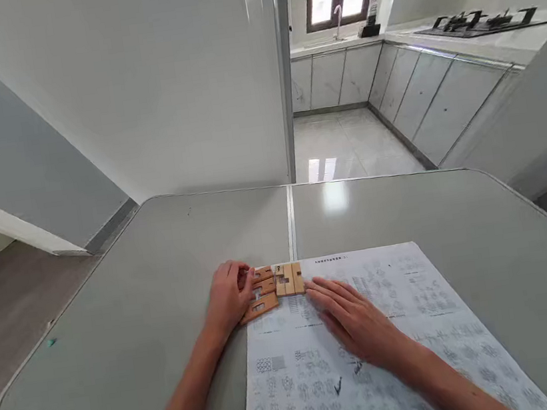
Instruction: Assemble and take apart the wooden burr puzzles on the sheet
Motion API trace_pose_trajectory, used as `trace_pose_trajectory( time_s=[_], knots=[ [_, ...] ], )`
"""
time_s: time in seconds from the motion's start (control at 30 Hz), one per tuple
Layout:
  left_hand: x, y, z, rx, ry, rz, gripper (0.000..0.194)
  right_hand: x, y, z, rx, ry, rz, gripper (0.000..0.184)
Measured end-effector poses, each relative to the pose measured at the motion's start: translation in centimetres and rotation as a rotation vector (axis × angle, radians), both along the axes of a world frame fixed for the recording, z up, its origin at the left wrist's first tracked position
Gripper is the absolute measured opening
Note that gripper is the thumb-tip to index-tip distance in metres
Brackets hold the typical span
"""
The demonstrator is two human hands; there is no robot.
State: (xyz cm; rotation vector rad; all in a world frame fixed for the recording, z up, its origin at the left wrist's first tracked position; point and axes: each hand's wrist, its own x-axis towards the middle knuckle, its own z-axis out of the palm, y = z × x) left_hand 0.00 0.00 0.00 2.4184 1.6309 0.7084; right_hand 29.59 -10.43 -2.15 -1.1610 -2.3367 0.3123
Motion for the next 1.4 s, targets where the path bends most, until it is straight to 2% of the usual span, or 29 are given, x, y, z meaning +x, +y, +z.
trace_pose_trajectory(
  time_s=[0.3, 0.47, 0.7, 0.8, 0.9, 1.03, 1.17, 1.3, 1.4],
  knots=[
    [0.4, -0.2, -0.2, -0.012, 0.081, 0.064, 0.036, 0.0, -0.2, 0.3, 0.016, 0.045, -0.006, 0.052],
    [0.4, -0.3, -0.1, -0.020, 0.051, 0.080, 0.041, -0.1, -0.3, 0.1, 0.017, 0.042, -0.011, 0.053],
    [0.2, 0.0, 0.4, -0.111, -0.166, 0.156, 0.043, -0.1, -0.2, -0.1, 0.014, 0.057, -0.027, 0.054],
    [0.0, -0.1, 0.5, -0.126, -0.234, 0.221, 0.047, -0.2, -0.2, -0.1, 0.022, 0.075, -0.030, 0.055],
    [-0.3, -0.3, 0.6, -0.137, -0.384, 0.293, 0.045, -0.3, -0.4, -0.1, 0.022, 0.088, -0.033, 0.053],
    [-0.3, -0.7, 1.1, -0.133, -0.498, 0.283, 0.041, -0.3, -0.4, -0.1, 0.036, 0.142, -0.054, 0.050],
    [1.1, -2.6, 2.6, -0.161, -0.612, 0.188, 0.039, -0.3, -0.6, 1.0, 0.021, 0.304, -0.118, 0.040],
    [3.8, -6.6, 4.2, -0.394, -0.757, -0.002, 0.039, -0.8, -1.5, 3.2, -0.197, 0.492, -0.214, 0.029],
    [4.9, -9.5, 4.3, -0.529, -0.908, -0.032, 0.040, -1.7, -2.4, 4.3, -0.277, 0.501, -0.155, 0.024]
  ],
)
